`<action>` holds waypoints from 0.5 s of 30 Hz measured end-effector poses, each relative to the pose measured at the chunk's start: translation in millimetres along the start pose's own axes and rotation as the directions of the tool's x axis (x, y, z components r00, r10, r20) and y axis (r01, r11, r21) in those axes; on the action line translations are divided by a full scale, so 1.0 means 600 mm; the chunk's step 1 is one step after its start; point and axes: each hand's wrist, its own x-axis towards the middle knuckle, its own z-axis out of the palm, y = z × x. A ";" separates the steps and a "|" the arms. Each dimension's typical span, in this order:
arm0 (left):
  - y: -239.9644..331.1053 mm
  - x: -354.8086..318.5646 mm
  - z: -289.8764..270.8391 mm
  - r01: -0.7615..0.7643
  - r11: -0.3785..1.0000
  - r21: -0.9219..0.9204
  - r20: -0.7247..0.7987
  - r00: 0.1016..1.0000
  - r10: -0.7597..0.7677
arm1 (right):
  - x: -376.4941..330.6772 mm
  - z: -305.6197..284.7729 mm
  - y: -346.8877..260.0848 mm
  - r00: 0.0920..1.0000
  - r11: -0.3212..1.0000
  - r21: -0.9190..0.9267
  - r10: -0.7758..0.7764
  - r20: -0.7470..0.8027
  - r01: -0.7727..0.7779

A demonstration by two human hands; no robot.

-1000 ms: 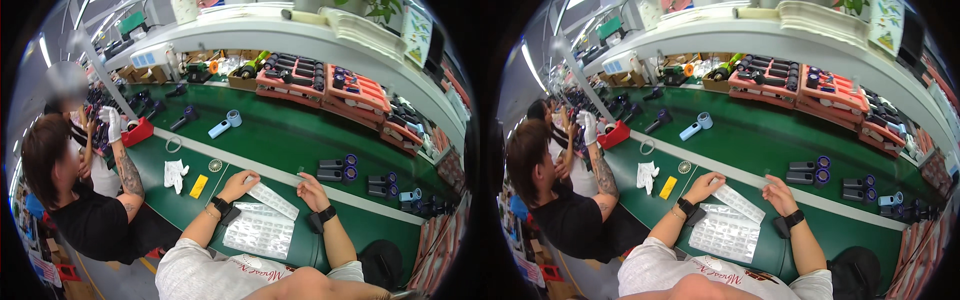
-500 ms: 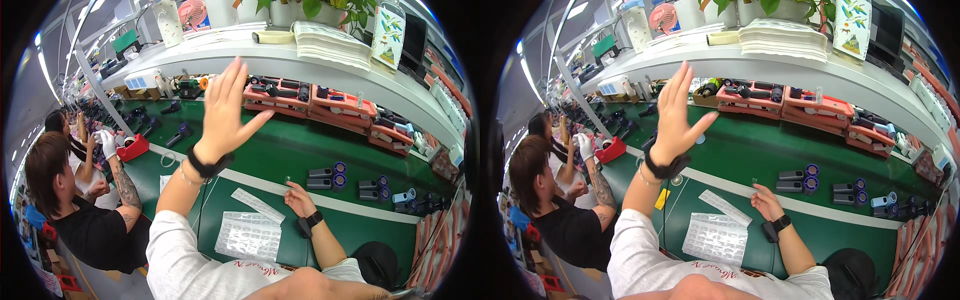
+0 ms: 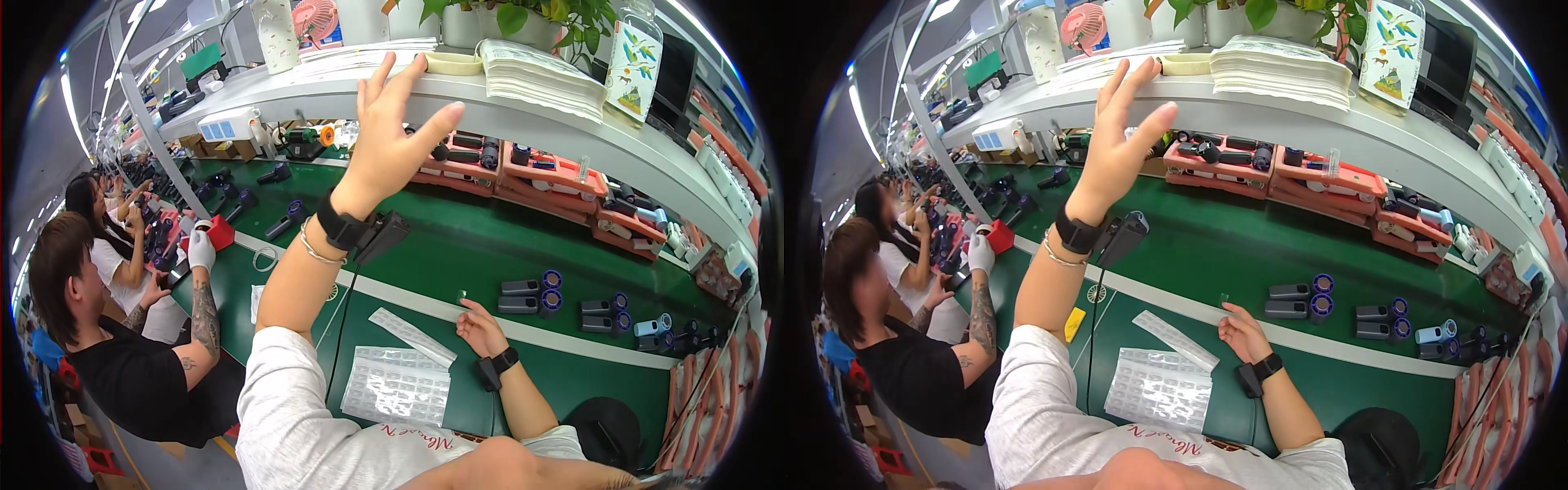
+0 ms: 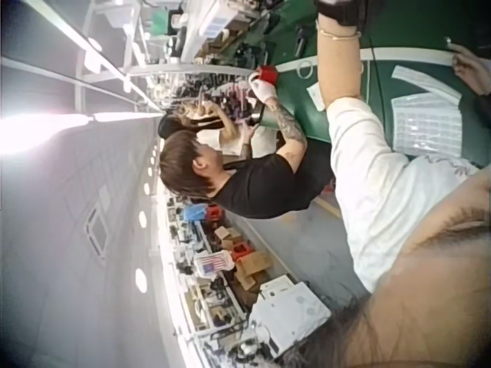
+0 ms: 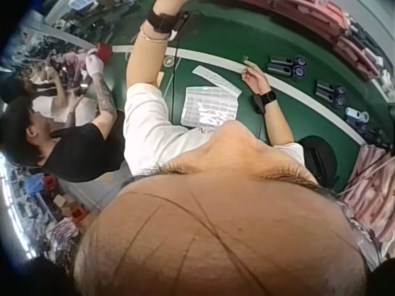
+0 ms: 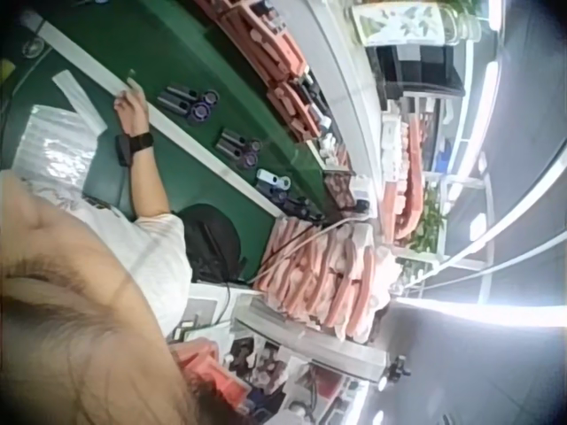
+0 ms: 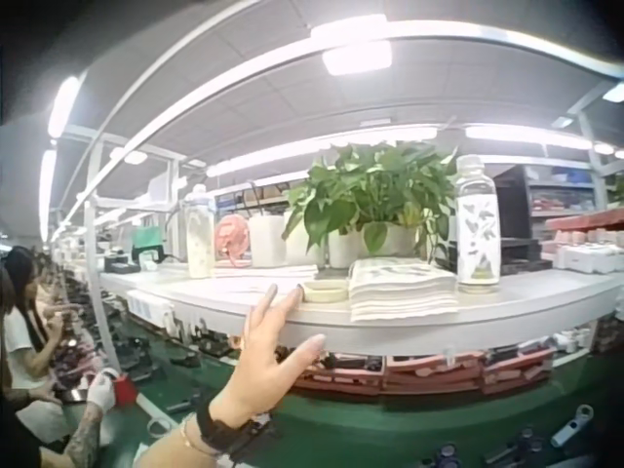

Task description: Applying small white stickers or labels to purple hand fans at a manual assembly station.

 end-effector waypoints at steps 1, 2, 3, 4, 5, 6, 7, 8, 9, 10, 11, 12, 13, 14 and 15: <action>-0.002 0.001 -0.003 0.033 0.992 -0.120 0.011 0.999 -0.032 | 0.001 0.000 0.000 1.000 1.000 0.003 0.002 -0.001 -0.002; -0.003 0.001 -0.007 0.066 0.969 -0.239 0.025 0.998 -0.062 | 0.001 0.000 0.001 1.000 1.000 0.006 0.003 -0.002 -0.003; -0.003 0.000 -0.009 0.099 0.930 -0.354 0.041 0.995 -0.090 | 0.001 0.001 0.001 1.000 1.000 0.009 0.004 -0.003 -0.004; -0.003 0.000 -0.009 0.099 0.931 -0.352 0.040 0.995 -0.091 | 0.002 0.002 0.001 1.000 1.000 0.008 0.006 -0.002 -0.006; 0.000 -0.001 -0.007 0.078 0.943 -0.324 -0.015 0.996 -0.087 | 0.002 0.003 0.000 1.000 1.000 0.007 0.000 -0.002 0.000; 0.002 -0.001 -0.007 0.058 0.954 -0.294 -0.070 0.994 -0.082 | 0.001 0.005 0.000 1.000 1.000 0.006 -0.005 -0.002 0.005; 0.003 -0.001 -0.008 0.040 0.964 -0.263 -0.124 0.989 -0.075 | 0.002 0.007 0.000 1.000 1.000 0.004 -0.010 -0.002 0.010; 0.001 0.001 -0.009 0.039 0.964 -0.262 -0.126 0.989 -0.074 | 0.001 0.007 0.000 1.000 1.000 0.003 -0.010 0.000 0.010; -0.005 0.005 -0.010 0.004 0.995 -0.097 -0.139 0.990 -0.017 | 0.001 0.007 0.001 1.000 1.000 0.004 -0.010 0.000 0.010; -0.013 0.012 -0.010 -0.032 0.997 0.069 -0.143 0.989 0.041 | 0.001 0.006 0.002 1.000 1.000 0.006 -0.011 0.000 0.011; -0.021 0.020 -0.011 -0.064 0.970 0.236 -0.139 0.985 0.098 | 0.001 0.004 0.002 1.000 1.000 0.006 -0.011 0.001 0.011; -0.033 0.032 -0.012 -0.063 0.970 0.237 -0.142 0.985 0.099 | 0.003 0.003 0.002 1.000 1.000 0.002 -0.011 0.002 0.011; -0.047 0.048 -0.014 -0.099 0.957 0.272 -0.079 0.989 0.125 | 0.004 0.003 0.003 1.000 1.000 0.002 -0.010 0.007 0.010; -0.059 0.062 -0.018 -0.136 0.942 0.306 -0.015 0.989 0.148 | 0.004 0.004 0.005 1.000 1.000 0.002 -0.009 0.012 0.009; -0.068 0.067 -0.021 -0.175 0.925 0.337 0.050 0.985 0.167 | 0.005 0.005 0.005 1.000 1.000 0.002 -0.007 0.017 0.007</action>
